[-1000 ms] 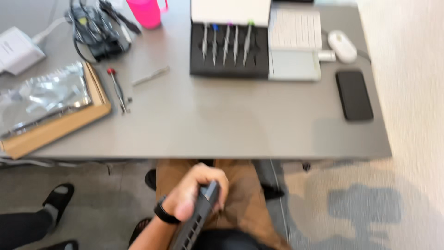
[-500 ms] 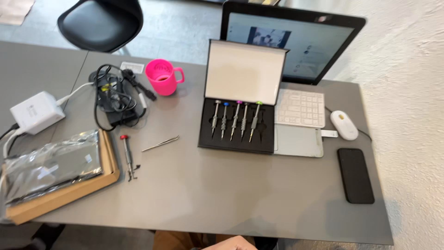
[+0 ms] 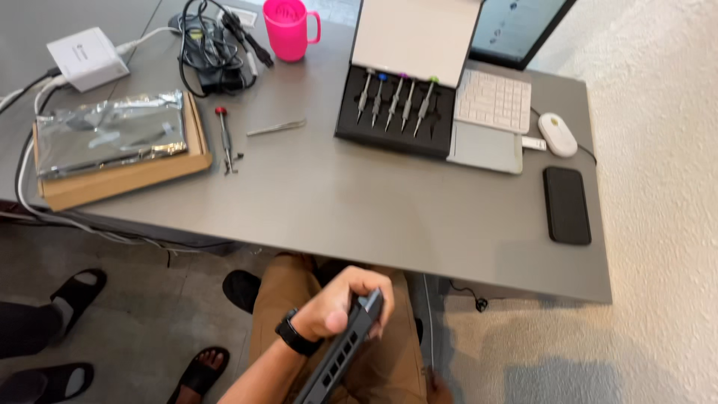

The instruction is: The person uses a blue prying tool and a black spudger to separate the bottom panel of a laptop, working along the edges to release the clips.

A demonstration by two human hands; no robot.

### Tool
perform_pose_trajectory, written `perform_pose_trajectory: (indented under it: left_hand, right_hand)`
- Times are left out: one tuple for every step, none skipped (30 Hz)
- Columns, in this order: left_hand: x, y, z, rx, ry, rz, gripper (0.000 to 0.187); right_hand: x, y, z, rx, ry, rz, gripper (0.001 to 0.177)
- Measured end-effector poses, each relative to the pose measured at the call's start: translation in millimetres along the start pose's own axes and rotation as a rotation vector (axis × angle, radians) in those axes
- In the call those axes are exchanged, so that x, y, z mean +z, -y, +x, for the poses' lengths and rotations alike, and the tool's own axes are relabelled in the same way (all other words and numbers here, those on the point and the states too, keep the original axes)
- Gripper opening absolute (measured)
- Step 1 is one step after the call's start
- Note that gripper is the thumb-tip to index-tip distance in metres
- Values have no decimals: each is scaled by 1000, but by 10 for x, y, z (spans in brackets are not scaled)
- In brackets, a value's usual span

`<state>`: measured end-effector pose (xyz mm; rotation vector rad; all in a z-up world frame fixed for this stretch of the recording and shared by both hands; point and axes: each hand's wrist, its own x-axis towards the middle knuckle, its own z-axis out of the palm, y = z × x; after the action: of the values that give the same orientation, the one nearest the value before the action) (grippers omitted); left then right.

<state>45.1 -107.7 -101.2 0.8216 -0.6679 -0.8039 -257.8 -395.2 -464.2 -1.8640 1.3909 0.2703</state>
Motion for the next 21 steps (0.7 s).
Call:
perform_pose_trajectory:
  left_hand:
    - [29,-50,-41,74,-41,76,91]
    - [32,-59,-62,73,-55,70,91]
    - [30,-56,-130,117,-81,109,89]
    - [24,-56,-204,159,-107,148,87]
    - [28,-76,-269,162,-124,152,87]
    - [33,-107,-332,202,-192,214,86]
    - [27,-142,-390,244,-256,275,86]
    - [43,-162,-482,248,-267,278,86]
    - [46,-192,-561,290,-357,326,87]
    - [46,-224,-637,332,-446,373,88]
    - [77,-272,-686,334,-459,376,88]
    - [103,-321,-733,421,-540,443,85]
    - [124,-375,-773,509,-619,511,83]
    - [125,-379,-800,510,-631,515,83]
    - [136,-367,-816,599,-709,549,80]
    - [140,-354,-825,687,-788,583,76]
    - [135,-332,-795,688,-788,576,76]
    - [122,-308,-757,698,-829,608,77]
    - [123,-269,-736,701,-876,637,78]
    - [91,-235,-712,697,-883,627,78]
    - [56,-193,-681,681,-883,651,72]
  right_hand:
    - [-94,248,41,4,92,-21,60]
    - [-356,1038,-90,6,100,-34,60]
    - [-552,1575,-571,-212,248,53,57]
    - [-806,1810,-1262,-428,394,146,54]
    - [-924,2032,-1575,-432,408,138,54]
    - [-1047,2262,-1893,-727,811,161,74]
    - [-1167,2497,-2214,-1018,1214,181,101]
    - [-1126,2520,-2362,-1020,1225,175,101]
    - [-1079,2563,-2490,-1219,1367,196,89]
    - [-1031,2608,-2617,-1420,1506,217,77]
    - [-1236,2729,-2967,-1419,1521,214,77]
    - [-1442,2856,-3312,-1077,1159,-24,63]
    - [-1650,2989,-3652,-732,790,-241,66]
    - [-1325,2787,-3265,-737,800,-247,66]
    - [-1055,2507,-2914,-1110,729,-121,92]
    - [-842,2148,-2567,-1479,642,15,128]
    - [-900,2235,-2590,-1476,639,9,128]
    - [-954,2330,-2604,-1473,614,-32,99]
    - [-1019,2407,-2627,-1465,596,-78,72]
    - [-888,2148,-2348,-1457,600,-88,72]
    - [-761,1869,-2079,-1536,268,-234,68]
